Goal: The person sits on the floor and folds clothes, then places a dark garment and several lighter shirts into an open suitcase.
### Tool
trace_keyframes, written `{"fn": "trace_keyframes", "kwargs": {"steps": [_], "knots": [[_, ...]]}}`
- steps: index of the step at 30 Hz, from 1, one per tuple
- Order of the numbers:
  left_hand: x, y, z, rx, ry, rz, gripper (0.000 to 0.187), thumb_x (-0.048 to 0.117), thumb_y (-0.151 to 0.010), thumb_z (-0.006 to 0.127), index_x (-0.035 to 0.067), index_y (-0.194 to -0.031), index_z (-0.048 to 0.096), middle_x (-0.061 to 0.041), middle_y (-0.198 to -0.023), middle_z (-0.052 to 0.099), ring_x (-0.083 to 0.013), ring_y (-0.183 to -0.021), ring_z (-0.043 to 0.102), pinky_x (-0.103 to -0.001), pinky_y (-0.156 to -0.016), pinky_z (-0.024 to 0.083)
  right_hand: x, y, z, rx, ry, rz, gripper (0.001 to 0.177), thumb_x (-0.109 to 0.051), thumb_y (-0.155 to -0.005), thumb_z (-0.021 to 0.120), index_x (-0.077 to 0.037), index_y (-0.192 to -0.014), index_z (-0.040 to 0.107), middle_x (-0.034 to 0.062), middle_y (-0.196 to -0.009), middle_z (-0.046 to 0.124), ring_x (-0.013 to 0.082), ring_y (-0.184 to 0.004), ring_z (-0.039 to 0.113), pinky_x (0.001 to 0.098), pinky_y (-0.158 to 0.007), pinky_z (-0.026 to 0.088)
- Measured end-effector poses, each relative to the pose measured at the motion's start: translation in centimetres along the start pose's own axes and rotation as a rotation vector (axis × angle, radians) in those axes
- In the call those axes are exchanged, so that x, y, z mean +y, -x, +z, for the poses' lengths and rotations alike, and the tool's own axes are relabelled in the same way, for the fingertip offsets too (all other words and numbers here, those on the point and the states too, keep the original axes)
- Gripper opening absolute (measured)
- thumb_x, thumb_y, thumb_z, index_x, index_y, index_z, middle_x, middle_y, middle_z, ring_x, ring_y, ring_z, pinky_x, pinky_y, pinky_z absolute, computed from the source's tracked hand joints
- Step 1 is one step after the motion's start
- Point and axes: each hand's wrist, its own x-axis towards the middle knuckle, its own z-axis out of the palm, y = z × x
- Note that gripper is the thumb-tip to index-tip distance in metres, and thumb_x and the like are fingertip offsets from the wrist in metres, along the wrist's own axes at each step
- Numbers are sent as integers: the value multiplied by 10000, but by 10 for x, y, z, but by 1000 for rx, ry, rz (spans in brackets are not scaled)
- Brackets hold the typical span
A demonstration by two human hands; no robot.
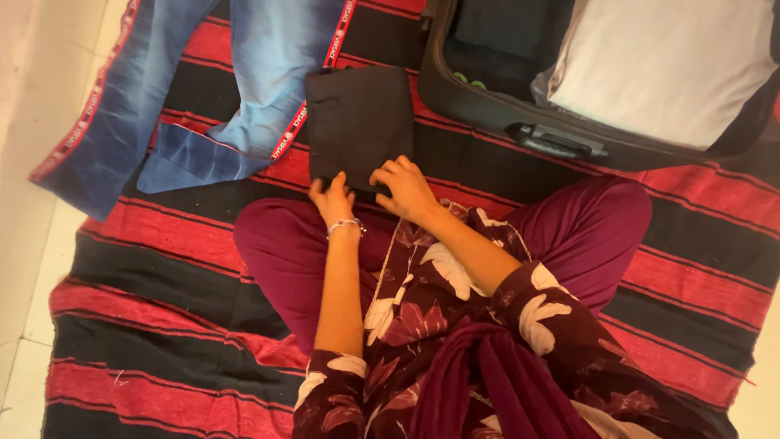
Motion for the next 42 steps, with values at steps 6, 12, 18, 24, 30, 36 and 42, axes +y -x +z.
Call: {"fn": "trace_keyframes", "kwargs": {"steps": [6,12,18,24,30,36,42], "knots": [[-1,-9,5,39,-178,375,525,140,-938,773,23,-1361,485,-110,-1089,565,-151,-855,543,-289,-703,479,0,0,0,-17,-36,-4,301,-140,-709,806,-122,-990,699,49,-976,636,295,-968,551,414,-905,487],[29,33,7,123,-781,871,453,-37,-913,670,25,-1332,510,-185,-1204,568,-321,-1025,599,-395,-864,521,-2,2,-1,-63,-46,14,281,-149,-706,783,-127,-968,684,56,-956,636,280,-957,559,416,-861,477],[66,70,36,292,-1143,929,680,-11,-791,608,23,-1453,455,-247,-1234,528,-432,-1084,552,-522,-894,464,-4,2,-4,-100,-149,42,414,-313,-844,775,-136,-1205,675,43,-979,639,278,-972,546,423,-872,418],[65,51,35,-226,-1281,1154,488,307,-1017,642,189,-1470,503,-110,-1603,432,-352,-1532,355,-577,-1190,357,-6,-3,-2,-212,12,-101,398,-345,-734,802,-136,-1065,729,76,-1108,659,307,-921,525,443,-782,398],[45,19,35,-51,-1494,503,769,550,-972,574,111,-1567,363,-170,-1650,226,-419,-1513,165,-698,-1115,161,9,-2,3,-39,-139,0,214,-238,-882,721,-151,-1077,734,18,-1069,678,263,-995,610,421,-907,483],[62,40,51,-73,-1352,973,676,441,-1015,563,106,-1582,412,-163,-1701,279,-400,-1585,175,-669,-1191,168,31,-4,5,-17,35,253,295,-332,-888,795,-116,-1058,687,116,-1019,592,352,-964,562,457,-829,498],[66,19,107,-359,-1448,1129,571,443,-1025,558,266,-1561,472,-62,-1681,342,-332,-1584,210,-683,-1218,119,44,-5,25,-43,118,233,504,-308,-825,778,-58,-1226,601,166,-1114,530,387,-994,518,478,-816,512]]}}
